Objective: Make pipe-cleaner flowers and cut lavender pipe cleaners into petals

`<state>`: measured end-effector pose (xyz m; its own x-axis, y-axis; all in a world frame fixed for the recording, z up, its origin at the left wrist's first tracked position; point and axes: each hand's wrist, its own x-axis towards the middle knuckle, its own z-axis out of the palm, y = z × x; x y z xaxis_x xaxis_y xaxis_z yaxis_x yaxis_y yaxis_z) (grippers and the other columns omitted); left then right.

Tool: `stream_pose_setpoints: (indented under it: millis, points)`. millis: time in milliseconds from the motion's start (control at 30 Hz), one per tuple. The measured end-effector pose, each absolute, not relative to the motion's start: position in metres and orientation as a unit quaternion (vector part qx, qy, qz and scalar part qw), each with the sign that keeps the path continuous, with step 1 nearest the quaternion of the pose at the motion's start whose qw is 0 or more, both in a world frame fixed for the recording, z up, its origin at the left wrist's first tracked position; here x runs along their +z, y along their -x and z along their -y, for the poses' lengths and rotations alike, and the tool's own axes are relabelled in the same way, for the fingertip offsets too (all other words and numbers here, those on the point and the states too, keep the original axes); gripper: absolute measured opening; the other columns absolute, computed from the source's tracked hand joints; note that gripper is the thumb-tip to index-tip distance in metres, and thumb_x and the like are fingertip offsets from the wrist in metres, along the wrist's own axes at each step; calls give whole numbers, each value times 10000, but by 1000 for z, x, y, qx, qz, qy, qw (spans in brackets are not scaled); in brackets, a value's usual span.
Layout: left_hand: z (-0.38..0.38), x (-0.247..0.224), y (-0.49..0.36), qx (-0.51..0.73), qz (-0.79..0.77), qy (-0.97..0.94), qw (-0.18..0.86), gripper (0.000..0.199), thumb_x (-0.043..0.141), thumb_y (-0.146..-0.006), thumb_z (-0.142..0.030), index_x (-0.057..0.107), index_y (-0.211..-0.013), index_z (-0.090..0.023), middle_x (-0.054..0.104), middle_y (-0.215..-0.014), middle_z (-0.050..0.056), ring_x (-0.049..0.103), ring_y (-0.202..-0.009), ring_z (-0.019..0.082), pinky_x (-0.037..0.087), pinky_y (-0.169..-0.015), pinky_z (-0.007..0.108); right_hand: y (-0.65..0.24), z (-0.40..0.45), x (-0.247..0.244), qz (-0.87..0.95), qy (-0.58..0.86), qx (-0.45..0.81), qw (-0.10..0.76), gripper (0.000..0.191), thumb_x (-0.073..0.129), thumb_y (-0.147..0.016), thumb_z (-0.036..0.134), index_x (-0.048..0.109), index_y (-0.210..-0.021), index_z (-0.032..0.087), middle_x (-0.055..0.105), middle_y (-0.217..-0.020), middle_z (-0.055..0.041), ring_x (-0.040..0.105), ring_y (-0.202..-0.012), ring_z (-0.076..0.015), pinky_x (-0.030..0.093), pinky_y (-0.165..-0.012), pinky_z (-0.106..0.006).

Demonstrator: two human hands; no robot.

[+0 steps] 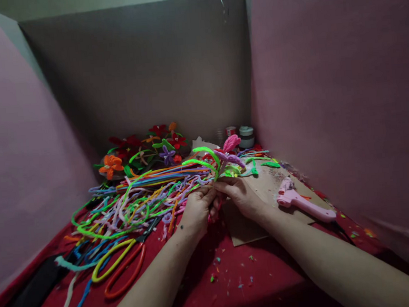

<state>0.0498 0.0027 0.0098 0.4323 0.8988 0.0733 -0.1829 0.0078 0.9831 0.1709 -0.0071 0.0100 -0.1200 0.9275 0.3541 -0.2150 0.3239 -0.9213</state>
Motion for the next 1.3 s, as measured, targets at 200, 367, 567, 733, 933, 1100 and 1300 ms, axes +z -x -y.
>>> stream_pose_setpoints:
  millis: [200,367,567,733,933,1100,1300]
  points:
    - [-2,11,-49,389,-240,-482,747,223,595,-747,-341,502,-745,-138,365,-468,-91,209,-324,-7,221,-329,118,-173,12,20,563,335,456,602,231,541,-735,330,510,-563,178,488,-546,37,414,-528,-100,350,-522,-227]
    - [-5,11,-42,344,-189,-447,804,149,553,-785,-260,516,-745,-122,309,-472,-97,154,-328,-11,194,-332,113,-175,6,10,531,287,527,598,205,577,-712,344,582,-607,168,529,-571,21,465,-545,-107,397,-580,-248]
    - [1,20,-45,355,-246,-562,705,193,528,-786,-316,528,-722,-134,408,-492,-66,300,-350,24,277,-378,166,-173,5,4,483,265,565,615,188,589,-716,324,599,-621,162,500,-526,30,467,-480,-94,397,-515,-237]
    - [7,17,-54,435,-359,-701,437,123,521,-768,-240,536,-681,-154,496,-545,-38,458,-481,80,365,-488,193,-171,11,7,498,316,489,643,201,595,-717,323,569,-579,180,492,-503,29,453,-438,-97,368,-427,-226]
    - [4,10,-55,424,-357,-702,447,195,476,-791,-331,538,-707,-166,536,-567,-29,514,-482,107,391,-484,215,-171,12,8,533,316,492,611,255,544,-760,360,536,-579,181,484,-474,34,459,-394,-103,366,-394,-232]
    - [2,14,-54,419,-334,-682,499,234,516,-778,-355,525,-674,-146,547,-561,-26,523,-462,97,400,-483,212,-174,10,8,560,306,495,590,316,522,-778,370,497,-531,176,471,-441,39,455,-367,-91,350,-378,-218]
    - [-2,11,-52,400,-285,-605,627,241,577,-744,-366,537,-720,-129,563,-538,-16,524,-407,96,402,-445,212,-175,5,3,564,302,510,575,358,501,-787,413,495,-529,166,487,-411,37,463,-343,-91,341,-388,-218]
